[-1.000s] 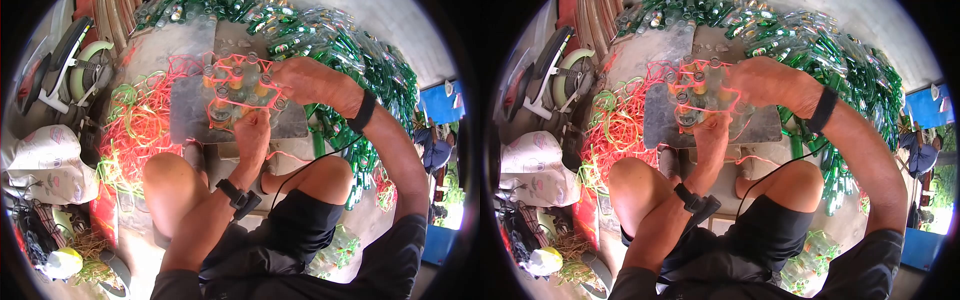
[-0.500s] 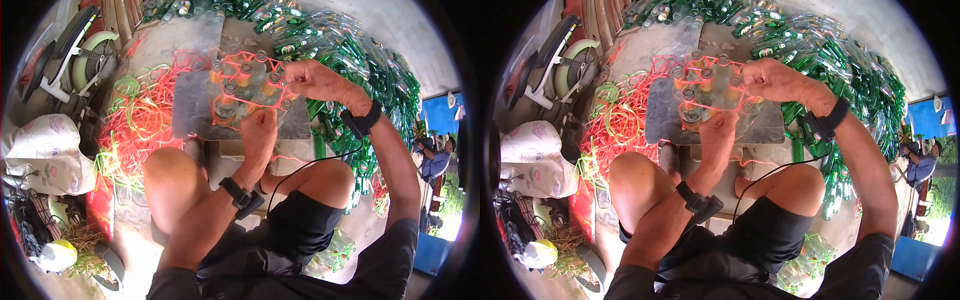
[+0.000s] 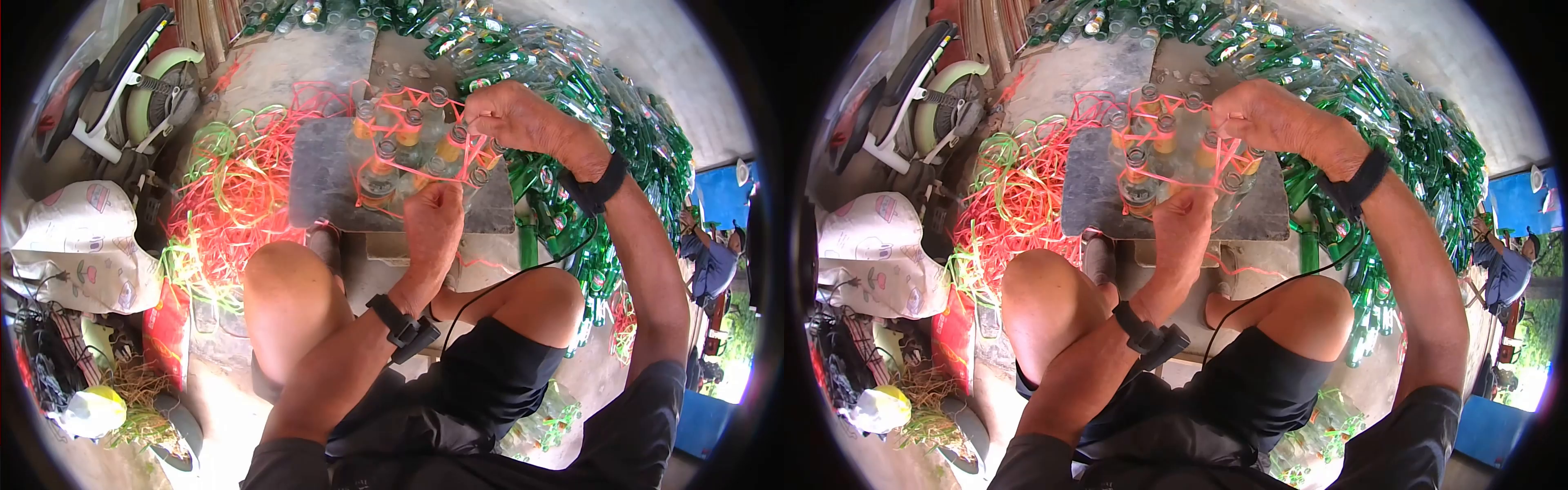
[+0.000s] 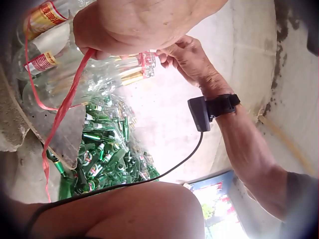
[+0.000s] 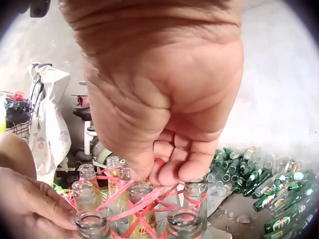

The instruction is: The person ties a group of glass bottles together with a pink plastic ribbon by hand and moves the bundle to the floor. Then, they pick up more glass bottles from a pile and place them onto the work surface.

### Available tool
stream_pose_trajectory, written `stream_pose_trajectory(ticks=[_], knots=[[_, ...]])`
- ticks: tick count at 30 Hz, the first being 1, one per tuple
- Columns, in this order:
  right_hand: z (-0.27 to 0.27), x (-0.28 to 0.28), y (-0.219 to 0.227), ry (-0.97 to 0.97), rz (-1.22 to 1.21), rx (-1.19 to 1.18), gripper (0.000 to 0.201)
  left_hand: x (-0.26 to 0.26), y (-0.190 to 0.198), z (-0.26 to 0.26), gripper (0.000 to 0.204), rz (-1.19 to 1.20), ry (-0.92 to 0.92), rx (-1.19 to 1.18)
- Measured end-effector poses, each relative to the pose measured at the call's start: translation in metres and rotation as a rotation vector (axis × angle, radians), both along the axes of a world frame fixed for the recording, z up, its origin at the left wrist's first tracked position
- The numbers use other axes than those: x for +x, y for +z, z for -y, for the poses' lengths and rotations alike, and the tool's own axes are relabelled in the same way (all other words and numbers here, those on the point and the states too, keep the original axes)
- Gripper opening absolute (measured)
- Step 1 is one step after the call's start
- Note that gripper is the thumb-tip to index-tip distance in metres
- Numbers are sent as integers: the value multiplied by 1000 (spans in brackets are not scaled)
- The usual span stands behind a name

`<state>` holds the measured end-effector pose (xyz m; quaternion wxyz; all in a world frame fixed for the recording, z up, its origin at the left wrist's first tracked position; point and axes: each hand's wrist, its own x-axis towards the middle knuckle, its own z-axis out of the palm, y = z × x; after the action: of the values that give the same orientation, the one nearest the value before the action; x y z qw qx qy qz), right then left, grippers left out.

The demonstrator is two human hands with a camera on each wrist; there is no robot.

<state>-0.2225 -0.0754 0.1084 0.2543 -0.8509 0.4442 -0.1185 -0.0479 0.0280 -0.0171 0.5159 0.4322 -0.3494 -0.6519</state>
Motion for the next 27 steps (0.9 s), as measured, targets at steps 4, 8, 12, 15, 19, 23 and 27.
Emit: stream_pose_trajectory(ticks=[4, 8, 12, 15, 19, 23, 27], knots=[[3, 1, -6, 128, -118, -197, 16, 1, 2, -1, 29, -61, -14, 32], [3, 4, -12, 158, -126, -223, 18, 2, 1, -2, 30, -94, -13, 43], [5, 7, -16, 168, -118, -231, 21, 2, 2, -1, 30, -76, -8, 41], [6, 6, -21, 141, -91, -218, 23, 2, 3, -1, 30, -91, -15, 48], [9, 3, -26, 138, -73, -198, 22, 1, 2, -2, 29, -75, 4, 23], [11, 3, -28, 188, -36, -249, 21, 1, 6, -3, 26, -63, 9, 43], [18, 4, -30, 214, -62, -263, 20, -1, 3, -5, 24, -19, 14, 51]])
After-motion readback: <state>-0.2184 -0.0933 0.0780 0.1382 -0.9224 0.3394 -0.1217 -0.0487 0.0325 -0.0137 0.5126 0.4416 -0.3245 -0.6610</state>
